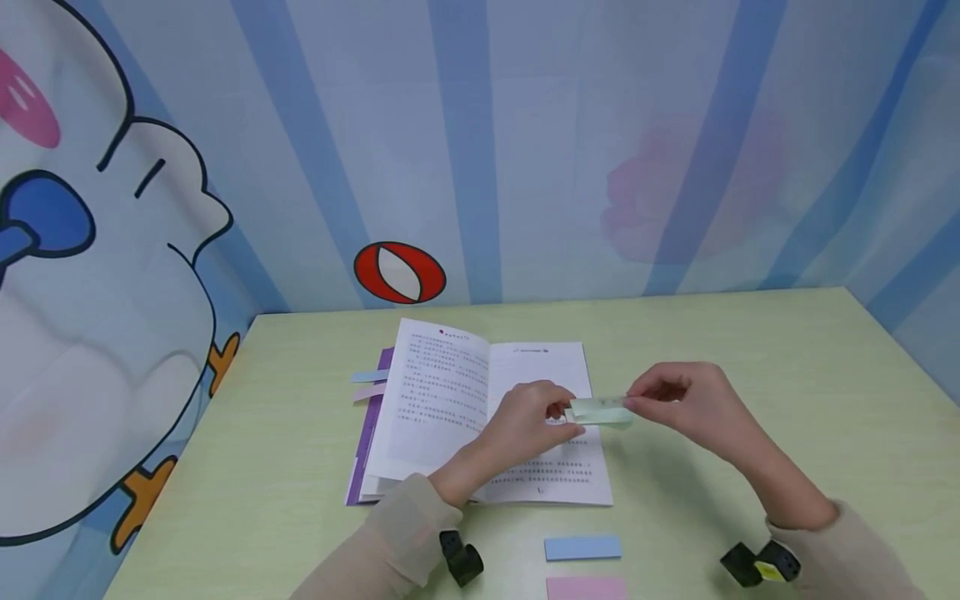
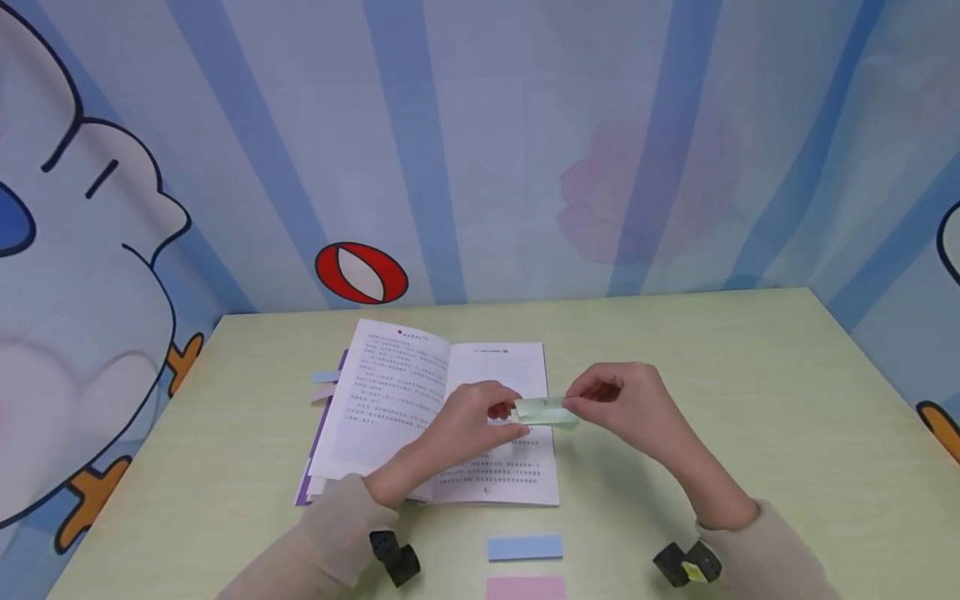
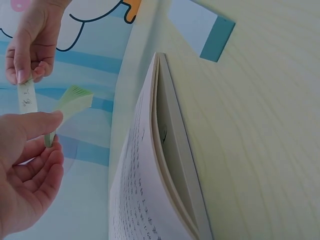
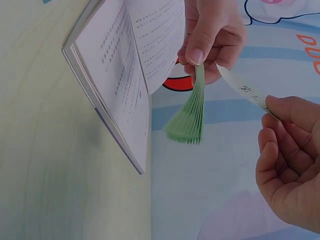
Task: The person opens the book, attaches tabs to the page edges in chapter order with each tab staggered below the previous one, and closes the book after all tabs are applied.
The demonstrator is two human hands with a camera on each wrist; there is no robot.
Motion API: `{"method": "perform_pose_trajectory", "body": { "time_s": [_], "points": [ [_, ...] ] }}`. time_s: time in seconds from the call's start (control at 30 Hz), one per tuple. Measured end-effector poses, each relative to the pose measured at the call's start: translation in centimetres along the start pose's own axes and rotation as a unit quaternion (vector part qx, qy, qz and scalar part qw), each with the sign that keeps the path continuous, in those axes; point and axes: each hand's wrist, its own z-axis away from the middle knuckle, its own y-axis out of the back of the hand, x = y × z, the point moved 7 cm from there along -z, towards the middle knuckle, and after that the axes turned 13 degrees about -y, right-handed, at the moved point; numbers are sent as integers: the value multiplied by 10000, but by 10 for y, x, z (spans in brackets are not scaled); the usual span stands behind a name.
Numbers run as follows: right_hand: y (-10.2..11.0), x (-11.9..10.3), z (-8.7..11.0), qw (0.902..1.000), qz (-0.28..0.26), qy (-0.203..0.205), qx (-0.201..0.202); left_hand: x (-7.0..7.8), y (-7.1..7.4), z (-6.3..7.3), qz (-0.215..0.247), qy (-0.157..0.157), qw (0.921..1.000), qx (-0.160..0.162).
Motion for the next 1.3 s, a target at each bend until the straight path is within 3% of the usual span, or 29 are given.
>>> {"method": "perform_pose_trajectory", "body": {
  "time_s": [0.3,0.8,1.13,1.3],
  "points": [
    [13,4,-1,9996,-180,-211,107,7,-6,-4,6,-161,9998,-76],
    [19,4,1,9986,-309,-390,173,25,-40,-4,-210,-547,9947,-848],
    [18,5,4,9983,-358,-441,160,38,-65,12,-646,-1149,9833,-1256],
    [16,4,4,9981,-348,-472,176,46,-70,19,-1209,-1541,9716,-1327]
  ]
}}
